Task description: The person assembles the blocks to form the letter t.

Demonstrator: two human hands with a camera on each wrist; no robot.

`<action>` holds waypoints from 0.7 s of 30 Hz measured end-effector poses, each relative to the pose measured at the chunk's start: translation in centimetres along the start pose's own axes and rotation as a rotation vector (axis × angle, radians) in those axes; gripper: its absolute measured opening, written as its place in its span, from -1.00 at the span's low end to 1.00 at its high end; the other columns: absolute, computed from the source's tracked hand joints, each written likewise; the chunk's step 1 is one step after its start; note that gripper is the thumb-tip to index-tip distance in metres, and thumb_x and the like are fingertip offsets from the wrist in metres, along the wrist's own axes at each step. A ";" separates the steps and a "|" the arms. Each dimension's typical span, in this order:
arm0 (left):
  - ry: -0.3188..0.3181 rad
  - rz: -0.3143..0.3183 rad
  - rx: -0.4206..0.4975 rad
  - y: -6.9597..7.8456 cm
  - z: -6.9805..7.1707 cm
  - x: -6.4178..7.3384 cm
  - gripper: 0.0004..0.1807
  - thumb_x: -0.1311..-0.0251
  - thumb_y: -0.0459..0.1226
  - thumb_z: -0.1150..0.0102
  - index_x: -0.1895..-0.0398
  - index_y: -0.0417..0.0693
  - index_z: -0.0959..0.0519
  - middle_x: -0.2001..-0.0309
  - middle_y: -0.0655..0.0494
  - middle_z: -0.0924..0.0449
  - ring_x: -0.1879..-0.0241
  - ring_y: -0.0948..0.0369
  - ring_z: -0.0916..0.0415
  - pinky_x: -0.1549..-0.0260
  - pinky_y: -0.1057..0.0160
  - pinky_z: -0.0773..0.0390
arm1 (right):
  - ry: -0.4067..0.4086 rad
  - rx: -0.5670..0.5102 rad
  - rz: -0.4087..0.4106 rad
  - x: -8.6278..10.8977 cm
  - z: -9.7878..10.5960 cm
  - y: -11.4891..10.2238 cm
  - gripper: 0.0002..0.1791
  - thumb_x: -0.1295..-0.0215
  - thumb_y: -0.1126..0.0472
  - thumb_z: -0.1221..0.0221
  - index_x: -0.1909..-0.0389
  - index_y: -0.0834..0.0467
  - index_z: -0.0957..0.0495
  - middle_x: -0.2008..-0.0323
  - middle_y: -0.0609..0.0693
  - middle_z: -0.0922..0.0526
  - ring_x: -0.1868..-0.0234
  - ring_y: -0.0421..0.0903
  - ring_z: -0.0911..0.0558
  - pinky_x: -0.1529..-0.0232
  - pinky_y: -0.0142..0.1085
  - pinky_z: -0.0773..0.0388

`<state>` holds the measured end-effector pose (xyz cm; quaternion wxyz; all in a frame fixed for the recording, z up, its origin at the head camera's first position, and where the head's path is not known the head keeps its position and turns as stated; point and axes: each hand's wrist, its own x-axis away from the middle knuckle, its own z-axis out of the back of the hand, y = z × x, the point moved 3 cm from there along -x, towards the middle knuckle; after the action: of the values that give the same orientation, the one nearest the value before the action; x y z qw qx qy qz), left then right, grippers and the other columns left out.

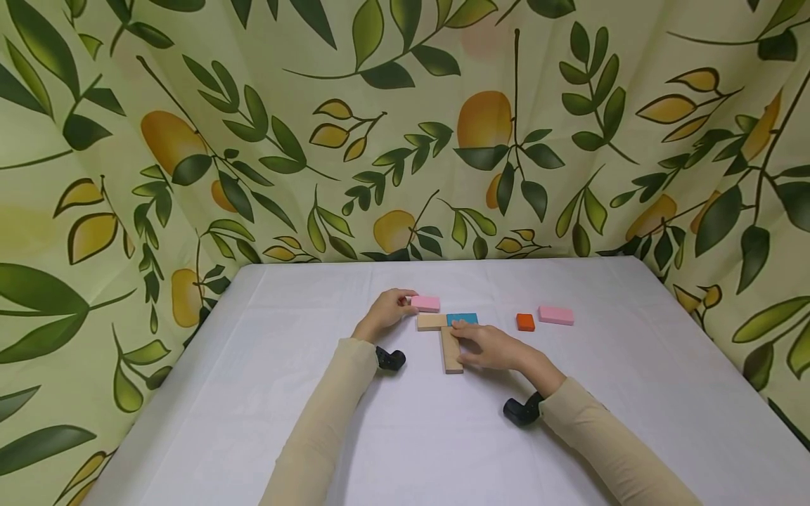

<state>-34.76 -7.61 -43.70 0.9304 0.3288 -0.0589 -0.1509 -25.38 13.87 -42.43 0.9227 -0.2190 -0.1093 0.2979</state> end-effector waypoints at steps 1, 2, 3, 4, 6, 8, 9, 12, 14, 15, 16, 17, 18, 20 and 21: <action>-0.004 -0.001 -0.004 0.0 0.0 0.0 -0.59 -0.22 -0.22 -0.24 -0.14 -0.06 -0.57 0.34 0.04 -0.47 0.29 0.22 -0.32 0.29 0.36 -0.26 | 0.000 -0.001 0.000 0.0 0.0 0.0 -0.38 -0.28 0.14 -0.23 -0.30 0.32 -0.36 -0.41 0.25 -0.28 -0.45 0.21 -0.26 -0.40 0.07 -0.25; -0.009 -0.002 -0.009 -0.1 0.0 -0.1 -0.60 -0.22 -0.22 -0.24 -0.14 -0.06 -0.57 0.34 0.04 -0.47 0.29 0.22 -0.32 0.28 0.36 -0.26 | 0.000 -0.001 0.001 0.0 0.0 0.0 -0.38 -0.28 0.14 -0.23 -0.30 0.32 -0.36 -0.41 0.25 -0.29 -0.45 0.21 -0.26 -0.40 0.07 -0.25; -0.014 -0.002 -0.015 -0.1 0.0 -0.2 -0.60 -0.22 -0.22 -0.23 -0.14 -0.06 -0.57 0.34 0.04 -0.47 0.29 0.21 -0.32 0.28 0.36 -0.27 | 0.001 -0.002 0.001 0.0 0.0 0.0 -0.38 -0.28 0.14 -0.23 -0.30 0.32 -0.37 -0.41 0.25 -0.29 -0.46 0.21 -0.26 -0.40 0.06 -0.26; -0.018 -0.005 -0.021 -0.1 -0.1 -0.3 -0.61 -0.23 -0.23 -0.23 -0.14 -0.06 -0.57 0.34 0.05 -0.46 0.29 0.21 -0.32 0.27 0.35 -0.27 | 0.002 -0.001 0.001 0.0 0.0 0.0 -0.38 -0.28 0.14 -0.23 -0.30 0.32 -0.37 -0.41 0.25 -0.29 -0.45 0.21 -0.26 -0.40 0.07 -0.26; -0.027 -0.006 -0.032 -0.1 -0.1 -0.4 -0.61 -0.23 -0.24 -0.22 -0.14 -0.05 -0.57 0.35 0.05 -0.46 0.29 0.21 -0.32 0.26 0.35 -0.28 | 0.002 0.000 0.003 0.0 0.0 0.0 -0.38 -0.28 0.15 -0.23 -0.30 0.32 -0.36 -0.41 0.25 -0.29 -0.45 0.21 -0.26 -0.39 0.07 -0.26; -0.030 -0.008 -0.044 -0.1 -0.1 -0.4 -0.60 -0.24 -0.25 -0.21 -0.16 -0.05 -0.56 0.36 0.05 -0.45 0.29 0.21 -0.32 0.26 0.34 -0.28 | 0.002 -0.002 0.001 0.0 0.0 0.0 -0.38 -0.28 0.15 -0.23 -0.30 0.32 -0.36 -0.41 0.25 -0.29 -0.45 0.21 -0.26 -0.39 0.07 -0.26; -0.032 -0.010 -0.047 -0.1 -0.1 -0.4 -0.60 -0.24 -0.25 -0.20 -0.17 -0.05 -0.55 0.36 0.05 -0.45 0.30 0.21 -0.31 0.26 0.34 -0.28 | 0.002 -0.002 0.001 0.0 0.0 0.0 -0.38 -0.28 0.15 -0.23 -0.30 0.32 -0.36 -0.41 0.25 -0.29 -0.45 0.21 -0.26 -0.39 0.07 -0.26; -0.034 -0.011 -0.057 -0.1 -0.1 -0.3 -0.57 -0.26 -0.25 -0.19 -0.22 -0.04 -0.52 0.37 0.06 -0.43 0.30 0.22 -0.30 0.27 0.34 -0.27 | 0.003 -0.002 0.002 0.0 0.0 0.0 -0.38 -0.28 0.14 -0.23 -0.30 0.33 -0.36 -0.41 0.25 -0.29 -0.45 0.21 -0.26 -0.39 0.07 -0.26; -0.028 -0.018 -0.063 -0.2 -0.1 -0.3 -0.54 -0.26 -0.24 -0.19 -0.24 -0.04 -0.50 0.37 0.06 -0.42 0.31 0.23 -0.29 0.29 0.35 -0.26 | 0.005 0.001 0.005 0.0 0.0 0.0 -0.38 -0.28 0.14 -0.23 -0.30 0.32 -0.36 -0.41 0.25 -0.29 -0.45 0.22 -0.26 -0.39 0.07 -0.27; -0.021 -0.026 -0.065 -0.2 -0.2 -0.3 -0.53 -0.26 -0.25 -0.19 -0.25 -0.05 -0.50 0.37 0.06 -0.43 0.32 0.23 -0.29 0.30 0.37 -0.26 | 0.006 0.001 0.007 0.0 0.0 0.0 -0.38 -0.28 0.14 -0.23 -0.30 0.32 -0.36 -0.41 0.25 -0.29 -0.45 0.22 -0.26 -0.39 0.07 -0.27; -0.011 -0.032 -0.063 -0.2 -0.1 -0.3 -0.53 -0.25 -0.26 -0.20 -0.25 -0.06 -0.49 0.38 0.06 -0.44 0.33 0.24 -0.29 0.31 0.38 -0.26 | 0.007 0.000 0.010 0.0 0.0 0.0 -0.38 -0.28 0.14 -0.23 -0.30 0.33 -0.37 -0.41 0.25 -0.29 -0.45 0.22 -0.27 -0.39 0.07 -0.27; -0.001 -0.039 -0.063 -0.2 -0.2 -0.3 -0.51 -0.24 -0.26 -0.21 -0.26 -0.08 -0.49 0.38 0.06 -0.44 0.34 0.25 -0.29 0.32 0.39 -0.25 | 0.009 -0.002 0.012 0.0 0.0 -0.1 -0.38 -0.28 0.15 -0.23 -0.29 0.33 -0.37 -0.41 0.25 -0.29 -0.45 0.22 -0.27 -0.39 0.07 -0.27; 0.010 -0.049 -0.059 -0.2 -0.2 -0.2 -0.51 -0.23 -0.28 -0.22 -0.26 -0.10 -0.48 0.38 0.05 -0.45 0.35 0.25 -0.29 0.33 0.40 -0.25 | 0.010 -0.002 0.013 0.0 0.0 -0.1 -0.39 -0.28 0.15 -0.23 -0.29 0.33 -0.37 -0.41 0.26 -0.29 -0.45 0.22 -0.27 -0.39 0.07 -0.27; 0.030 -0.067 -0.047 -0.2 -0.2 -0.2 -0.50 -0.21 -0.30 -0.24 -0.24 -0.14 -0.49 0.39 0.02 -0.48 0.36 0.25 -0.30 0.35 0.40 -0.27 | 0.011 -0.002 0.015 0.1 0.1 -0.1 -0.39 -0.28 0.15 -0.23 -0.29 0.33 -0.37 -0.40 0.26 -0.30 -0.44 0.22 -0.27 -0.38 0.07 -0.27; 0.036 -0.074 -0.035 -0.2 -0.2 -0.2 -0.50 -0.20 -0.31 -0.25 -0.24 -0.15 -0.49 0.39 0.01 -0.49 0.36 0.24 -0.31 0.35 0.39 -0.29 | 0.011 -0.004 0.014 0.1 0.1 -0.1 -0.39 -0.28 0.15 -0.23 -0.29 0.34 -0.37 -0.40 0.26 -0.30 -0.45 0.22 -0.27 -0.39 0.07 -0.27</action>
<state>-34.94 -7.63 -43.98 0.9307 0.3171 -0.0275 -0.1802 -25.28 13.83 -42.30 0.9207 -0.2231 -0.1032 0.3030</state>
